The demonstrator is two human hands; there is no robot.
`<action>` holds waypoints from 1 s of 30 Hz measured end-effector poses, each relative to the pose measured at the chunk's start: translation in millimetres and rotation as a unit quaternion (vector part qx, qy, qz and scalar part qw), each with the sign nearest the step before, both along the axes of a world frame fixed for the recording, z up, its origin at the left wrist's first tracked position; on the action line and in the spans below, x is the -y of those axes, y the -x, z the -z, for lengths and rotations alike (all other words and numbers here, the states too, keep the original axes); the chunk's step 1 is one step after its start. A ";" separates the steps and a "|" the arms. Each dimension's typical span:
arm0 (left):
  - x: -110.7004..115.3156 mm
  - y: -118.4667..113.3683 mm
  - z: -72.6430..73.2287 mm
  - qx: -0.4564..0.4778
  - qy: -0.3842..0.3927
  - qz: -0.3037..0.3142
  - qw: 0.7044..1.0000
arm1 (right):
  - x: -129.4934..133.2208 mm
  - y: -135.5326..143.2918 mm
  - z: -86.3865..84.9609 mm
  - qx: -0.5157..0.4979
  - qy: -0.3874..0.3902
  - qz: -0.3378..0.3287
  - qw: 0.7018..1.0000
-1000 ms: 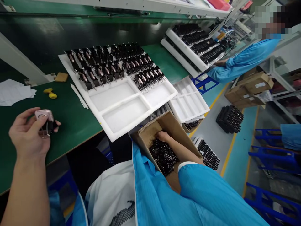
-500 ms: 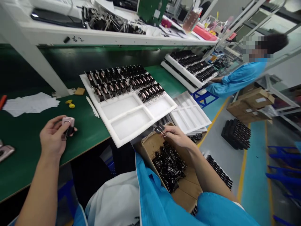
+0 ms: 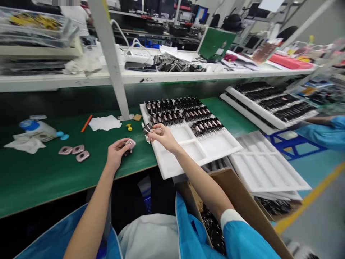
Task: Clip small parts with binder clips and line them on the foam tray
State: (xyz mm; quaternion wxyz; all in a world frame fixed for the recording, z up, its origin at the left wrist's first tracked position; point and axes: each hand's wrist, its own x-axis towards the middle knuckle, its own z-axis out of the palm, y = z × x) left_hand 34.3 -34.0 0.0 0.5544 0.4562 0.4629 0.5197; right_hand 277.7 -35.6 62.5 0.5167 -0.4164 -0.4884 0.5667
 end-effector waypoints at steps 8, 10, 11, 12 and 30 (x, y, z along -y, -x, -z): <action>3.5 3.4 -1.3 0.008 -0.012 0.027 1.000 | -8.7 13.6 22.6 0.133 -0.009 -0.071 0.989; 4.6 3.6 -3.0 0.023 -0.018 0.036 0.999 | -3.6 9.1 27.7 0.148 -0.020 -0.099 0.984; 5.1 3.6 -3.5 0.027 -0.019 0.042 0.999 | -1.9 7.4 29.1 0.155 -0.020 -0.112 0.981; 5.5 3.6 -3.7 0.029 -0.020 0.048 0.998 | -0.9 6.2 29.8 0.163 -0.017 -0.127 0.978; 8.7 7.6 -2.6 -0.036 -0.030 0.113 0.993 | -5.5 6.2 20.5 0.249 -0.068 -0.218 0.941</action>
